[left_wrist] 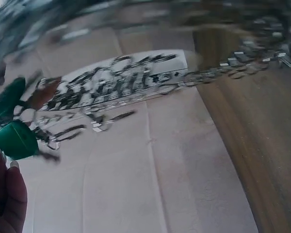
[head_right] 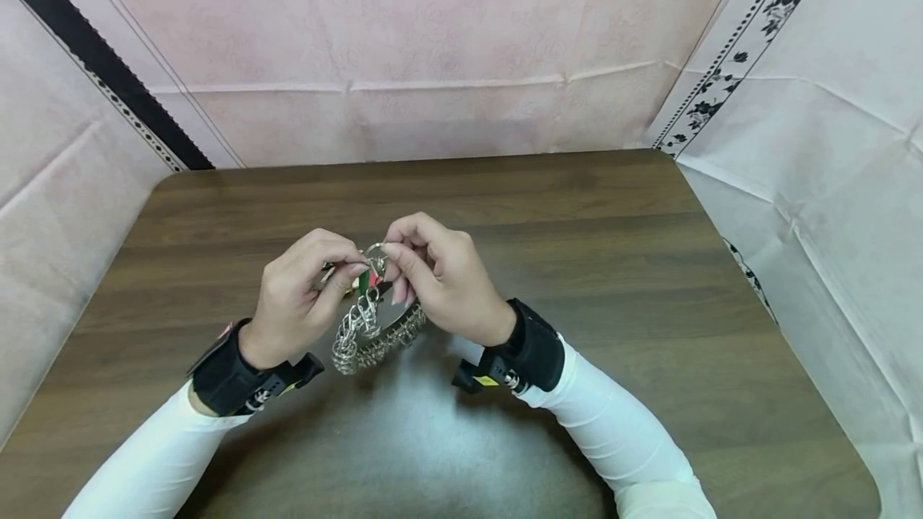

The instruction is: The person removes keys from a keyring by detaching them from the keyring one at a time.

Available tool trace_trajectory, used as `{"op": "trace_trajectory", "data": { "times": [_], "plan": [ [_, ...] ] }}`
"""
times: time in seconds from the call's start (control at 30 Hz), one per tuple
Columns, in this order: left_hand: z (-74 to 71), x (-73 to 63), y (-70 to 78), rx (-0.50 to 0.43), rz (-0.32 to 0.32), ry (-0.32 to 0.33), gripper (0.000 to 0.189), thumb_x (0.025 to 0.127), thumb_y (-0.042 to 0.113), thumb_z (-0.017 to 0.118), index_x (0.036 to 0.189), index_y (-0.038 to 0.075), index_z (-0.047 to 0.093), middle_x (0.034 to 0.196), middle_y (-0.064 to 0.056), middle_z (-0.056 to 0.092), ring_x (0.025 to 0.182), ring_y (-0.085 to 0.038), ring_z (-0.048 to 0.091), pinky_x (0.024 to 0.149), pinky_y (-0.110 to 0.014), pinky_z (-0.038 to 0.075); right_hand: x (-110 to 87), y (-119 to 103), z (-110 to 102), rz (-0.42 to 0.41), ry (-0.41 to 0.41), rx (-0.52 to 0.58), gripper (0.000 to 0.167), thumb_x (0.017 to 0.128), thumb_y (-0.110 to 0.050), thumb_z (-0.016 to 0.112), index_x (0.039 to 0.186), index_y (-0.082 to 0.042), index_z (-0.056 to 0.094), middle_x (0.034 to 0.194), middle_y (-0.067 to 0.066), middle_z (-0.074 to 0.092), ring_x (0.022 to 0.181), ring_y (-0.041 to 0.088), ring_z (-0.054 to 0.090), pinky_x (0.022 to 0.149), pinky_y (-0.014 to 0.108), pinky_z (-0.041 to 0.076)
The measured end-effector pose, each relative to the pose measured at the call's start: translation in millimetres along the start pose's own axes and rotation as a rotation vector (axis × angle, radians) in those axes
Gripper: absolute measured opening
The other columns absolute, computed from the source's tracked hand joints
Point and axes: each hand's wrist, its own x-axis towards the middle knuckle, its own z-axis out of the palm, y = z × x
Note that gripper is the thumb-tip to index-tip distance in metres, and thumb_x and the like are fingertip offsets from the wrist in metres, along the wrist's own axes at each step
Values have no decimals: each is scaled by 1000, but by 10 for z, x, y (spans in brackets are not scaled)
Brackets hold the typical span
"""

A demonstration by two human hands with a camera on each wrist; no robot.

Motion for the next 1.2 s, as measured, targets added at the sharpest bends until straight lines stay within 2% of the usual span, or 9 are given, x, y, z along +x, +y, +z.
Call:
{"op": "trace_trajectory", "data": {
  "times": [0.17,0.37,0.53,0.7,0.8,0.97,1.2],
  "plan": [
    [22,3,1,-2,-6,-2,24,102,20,59,96,-3,63,88,-10,63,77,-15,57,69,-19,49,10,-3,-13,7,22,26,11,102,1,55,98,11,53,71,18,61,51,14,60,47,25,52],
    [32,-10,-12,18,-9,6,28,103,23,59,96,-3,64,89,-10,64,80,-15,60,69,-22,51,10,-2,-14,21,10,34,9,102,3,53,98,11,52,72,18,60,53,14,60,48,26,52],
    [48,-10,-6,4,-26,25,29,103,25,59,95,-3,63,88,-9,62,78,-13,57,66,-20,49,7,4,16,34,-5,36,6,101,7,52,97,12,51,72,20,60,51,19,60,47,26,52],
    [39,-11,1,26,-38,1,27,104,23,57,96,-3,63,88,-10,61,78,-13,56,67,-19,48,8,6,24,51,-31,25,5,100,8,53,97,12,51,73,23,60,52,23,60,48,29,53],
    [30,-8,9,50,-33,-21,26,104,22,56,96,-2,62,88,-10,60,78,-13,55,67,-18,47,12,-18,4,62,-58,14,3,100,8,53,98,10,52,74,21,60,54,22,60,49,29,54],
    [13,-12,26,113,-5,-52,26,105,22,52,98,-2,60,87,-10,56,77,-14,52,65,-19,44,16,-31,-40,35,-112,-67,4,99,10,54,99,6,54,76,14,60,57,13,60,52,27,54],
    [-14,-23,27,157,36,-105,25,106,20,49,99,-2,58,90,-9,57,77,-14,53,66,-20,47,38,-47,-121,-80,-186,-273,11,95,10,62,99,2,57,75,6,58,58,7,54,54,19,49]
  ]
}}
